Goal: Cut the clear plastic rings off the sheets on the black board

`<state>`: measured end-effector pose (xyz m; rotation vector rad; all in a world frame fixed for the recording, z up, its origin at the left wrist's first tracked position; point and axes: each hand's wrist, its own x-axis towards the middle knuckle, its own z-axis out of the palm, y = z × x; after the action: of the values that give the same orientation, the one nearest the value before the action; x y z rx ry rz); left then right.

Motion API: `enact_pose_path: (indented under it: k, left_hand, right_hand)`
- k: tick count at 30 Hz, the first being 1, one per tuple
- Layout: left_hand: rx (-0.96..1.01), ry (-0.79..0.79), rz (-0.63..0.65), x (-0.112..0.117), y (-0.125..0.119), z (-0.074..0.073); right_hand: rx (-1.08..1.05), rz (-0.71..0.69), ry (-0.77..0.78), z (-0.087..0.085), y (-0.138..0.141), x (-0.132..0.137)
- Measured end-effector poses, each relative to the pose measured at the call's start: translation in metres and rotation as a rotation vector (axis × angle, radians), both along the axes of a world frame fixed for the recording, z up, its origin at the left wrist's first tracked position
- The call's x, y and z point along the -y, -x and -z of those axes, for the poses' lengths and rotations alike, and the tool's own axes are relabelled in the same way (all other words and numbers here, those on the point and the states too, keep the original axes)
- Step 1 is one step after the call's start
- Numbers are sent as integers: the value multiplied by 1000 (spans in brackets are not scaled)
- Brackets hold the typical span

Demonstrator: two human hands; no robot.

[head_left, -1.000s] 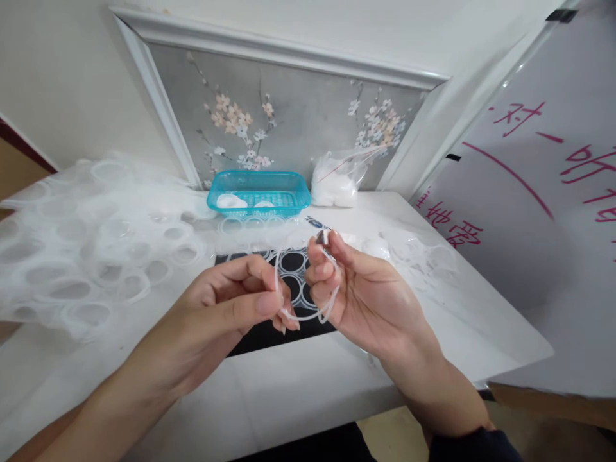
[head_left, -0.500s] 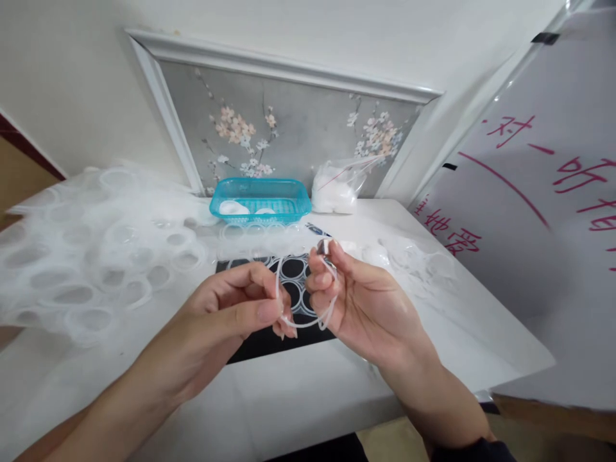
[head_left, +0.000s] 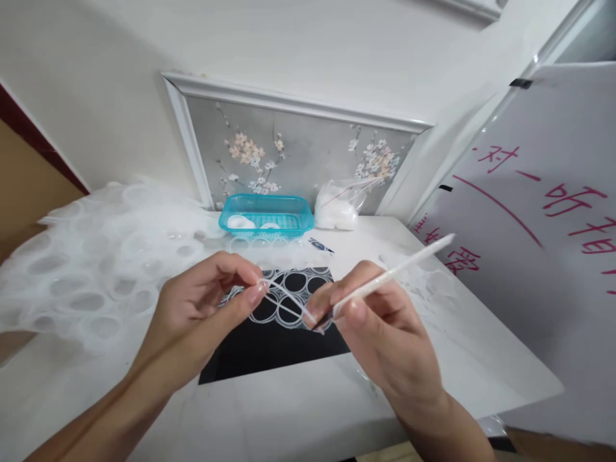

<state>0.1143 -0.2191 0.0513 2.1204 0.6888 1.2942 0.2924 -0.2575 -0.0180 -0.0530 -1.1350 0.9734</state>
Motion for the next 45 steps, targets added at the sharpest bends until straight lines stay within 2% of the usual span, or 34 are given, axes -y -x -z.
enact_pose_path:
  k: [3,12,21,28,34,45]
  left_hand:
    - [-2,-26,-6,-6,1,-2]
    - [41,-50,-18,-7,2,-6]
    - [-22,254,202,1,7,-6]
    - [26,482,382,5,9,-6]
    - [69,588,411,8,8,-7]
    - [80,588,415,9,11,-7]
  right_hand:
    - [68,80,-56,3,1,4]
    - [93,113,-65,4,2,2]
    - [-73,85,39,-1,1,-14]
    - [-128,-12,139,-3,1,-30]
    - [-157,-95,195,0,2,-42]
    - [-155,-120,173,0,5,-45]
